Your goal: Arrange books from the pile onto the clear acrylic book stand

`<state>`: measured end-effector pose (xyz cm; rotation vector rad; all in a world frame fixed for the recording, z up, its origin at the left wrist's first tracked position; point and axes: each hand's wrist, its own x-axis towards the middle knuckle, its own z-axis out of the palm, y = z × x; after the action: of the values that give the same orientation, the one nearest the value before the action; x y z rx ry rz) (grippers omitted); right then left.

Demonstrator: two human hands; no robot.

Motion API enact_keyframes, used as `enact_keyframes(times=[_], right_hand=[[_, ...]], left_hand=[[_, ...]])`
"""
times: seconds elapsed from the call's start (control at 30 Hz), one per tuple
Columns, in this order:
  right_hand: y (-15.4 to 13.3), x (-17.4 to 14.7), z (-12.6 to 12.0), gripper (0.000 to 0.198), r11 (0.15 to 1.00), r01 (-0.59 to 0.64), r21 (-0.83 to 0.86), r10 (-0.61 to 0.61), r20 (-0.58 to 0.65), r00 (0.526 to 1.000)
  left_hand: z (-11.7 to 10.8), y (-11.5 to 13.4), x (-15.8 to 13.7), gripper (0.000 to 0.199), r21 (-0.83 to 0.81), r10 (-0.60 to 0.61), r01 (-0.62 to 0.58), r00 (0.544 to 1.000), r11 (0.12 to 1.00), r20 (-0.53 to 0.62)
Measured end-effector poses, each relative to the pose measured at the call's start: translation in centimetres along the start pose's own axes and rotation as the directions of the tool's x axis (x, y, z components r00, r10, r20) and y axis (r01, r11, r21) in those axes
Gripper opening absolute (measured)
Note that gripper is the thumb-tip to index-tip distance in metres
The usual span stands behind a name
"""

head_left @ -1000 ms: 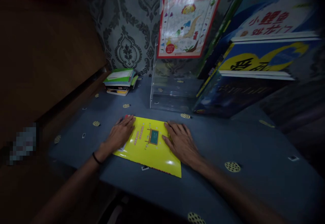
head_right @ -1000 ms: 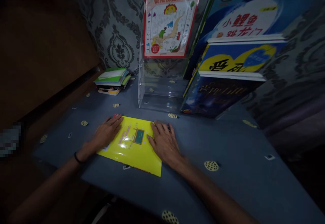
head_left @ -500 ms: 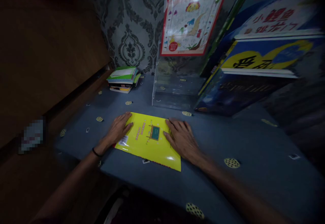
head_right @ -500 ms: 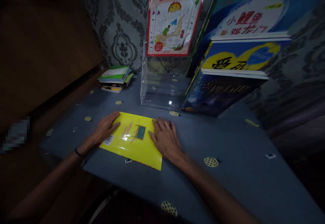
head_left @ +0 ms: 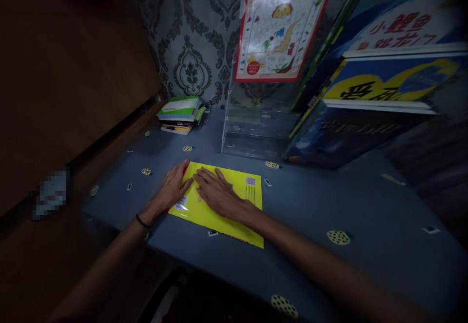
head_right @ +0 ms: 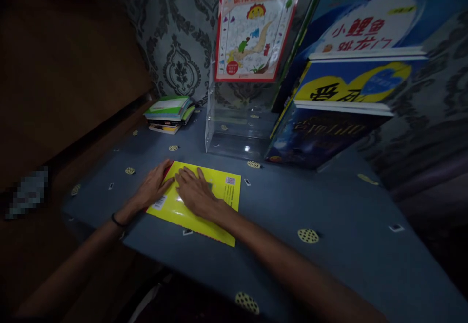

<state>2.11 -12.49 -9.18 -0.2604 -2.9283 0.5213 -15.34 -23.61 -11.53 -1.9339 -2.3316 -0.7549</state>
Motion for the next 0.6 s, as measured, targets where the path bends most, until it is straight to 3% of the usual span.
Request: enact_keyframes(times=[0.13, 0.27, 0.43, 0.6], right_hand=[[0.0, 3.5, 0.8, 0.043, 0.999, 0.030, 0.033, -0.029, -0.021, 0.999], [0.9, 4.8, 1.2, 0.039, 0.999, 0.040, 0.032, -0.038, -0.050, 0.998], [-0.3, 3.6, 1.3, 0.040, 0.980, 0.197, 0.020, -0.197, 0.014, 0.980], [-3.5, 1.0, 1.9, 0.044, 0.920, 0.385, 0.072, -0.390, 0.095, 0.916]], left_hand=[[0.1, -0.6, 0.0, 0.060, -0.079, -0.006, 0.006, 1.000, 0.997, 0.005], [-0.7, -2.2, 0.2, 0.063, -0.205, -0.018, 0.034, 0.997, 0.978, 0.081], [-1.9, -4.0, 1.1, 0.067, -0.301, 0.013, 0.037, 0.987, 0.953, 0.162], [-2.1, -3.8, 1.4, 0.065, -0.311, -0.004, 0.058, 0.986, 0.949, 0.169]])
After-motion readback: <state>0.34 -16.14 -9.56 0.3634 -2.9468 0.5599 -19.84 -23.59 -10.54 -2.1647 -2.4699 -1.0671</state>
